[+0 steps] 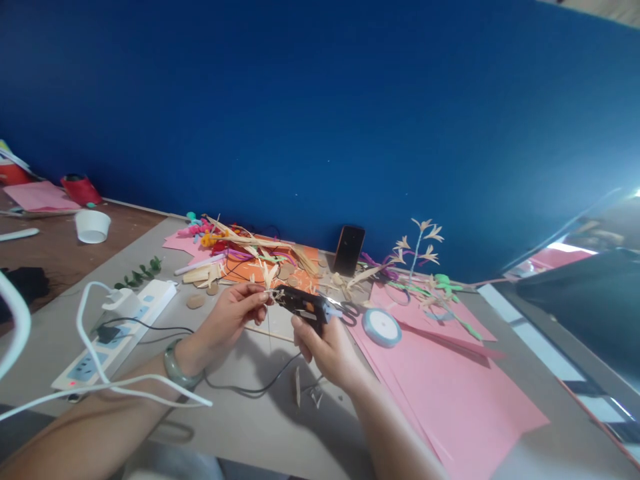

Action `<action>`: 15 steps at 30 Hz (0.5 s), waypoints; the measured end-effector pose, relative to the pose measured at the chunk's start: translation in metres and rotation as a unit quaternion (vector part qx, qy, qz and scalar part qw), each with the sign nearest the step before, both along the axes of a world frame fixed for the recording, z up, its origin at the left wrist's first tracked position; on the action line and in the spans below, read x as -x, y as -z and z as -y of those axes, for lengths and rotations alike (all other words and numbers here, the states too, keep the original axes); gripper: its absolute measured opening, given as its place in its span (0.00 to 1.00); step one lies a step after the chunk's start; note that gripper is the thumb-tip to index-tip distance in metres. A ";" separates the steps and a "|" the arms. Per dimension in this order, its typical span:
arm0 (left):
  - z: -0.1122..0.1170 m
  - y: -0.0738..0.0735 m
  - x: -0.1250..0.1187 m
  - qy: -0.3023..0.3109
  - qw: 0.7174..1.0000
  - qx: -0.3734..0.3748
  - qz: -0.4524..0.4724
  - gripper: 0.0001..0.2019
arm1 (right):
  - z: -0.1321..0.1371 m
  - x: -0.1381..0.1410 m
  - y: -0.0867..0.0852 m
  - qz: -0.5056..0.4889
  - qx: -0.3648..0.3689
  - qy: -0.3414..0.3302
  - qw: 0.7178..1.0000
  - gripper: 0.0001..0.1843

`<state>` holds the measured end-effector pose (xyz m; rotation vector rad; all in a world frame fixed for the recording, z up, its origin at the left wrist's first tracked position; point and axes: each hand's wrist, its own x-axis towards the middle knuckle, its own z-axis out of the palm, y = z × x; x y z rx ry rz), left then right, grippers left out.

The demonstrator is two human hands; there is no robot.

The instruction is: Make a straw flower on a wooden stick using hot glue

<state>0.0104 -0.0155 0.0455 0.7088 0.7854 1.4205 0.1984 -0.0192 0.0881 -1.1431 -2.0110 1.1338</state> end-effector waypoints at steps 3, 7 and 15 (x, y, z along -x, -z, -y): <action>0.000 0.001 0.000 0.001 1.000 -0.002 -0.002 0.13 | 0.000 0.000 0.001 -0.006 0.003 -0.001 1.000 0.27; -0.001 0.004 0.001 0.002 1.000 -0.004 -0.004 0.12 | -0.004 -0.006 0.007 -0.040 0.025 -0.013 0.999 0.25; -0.002 0.004 0.003 -0.010 1.000 0.006 -0.012 0.12 | -0.016 -0.035 -0.011 -0.108 -0.090 0.110 0.984 0.19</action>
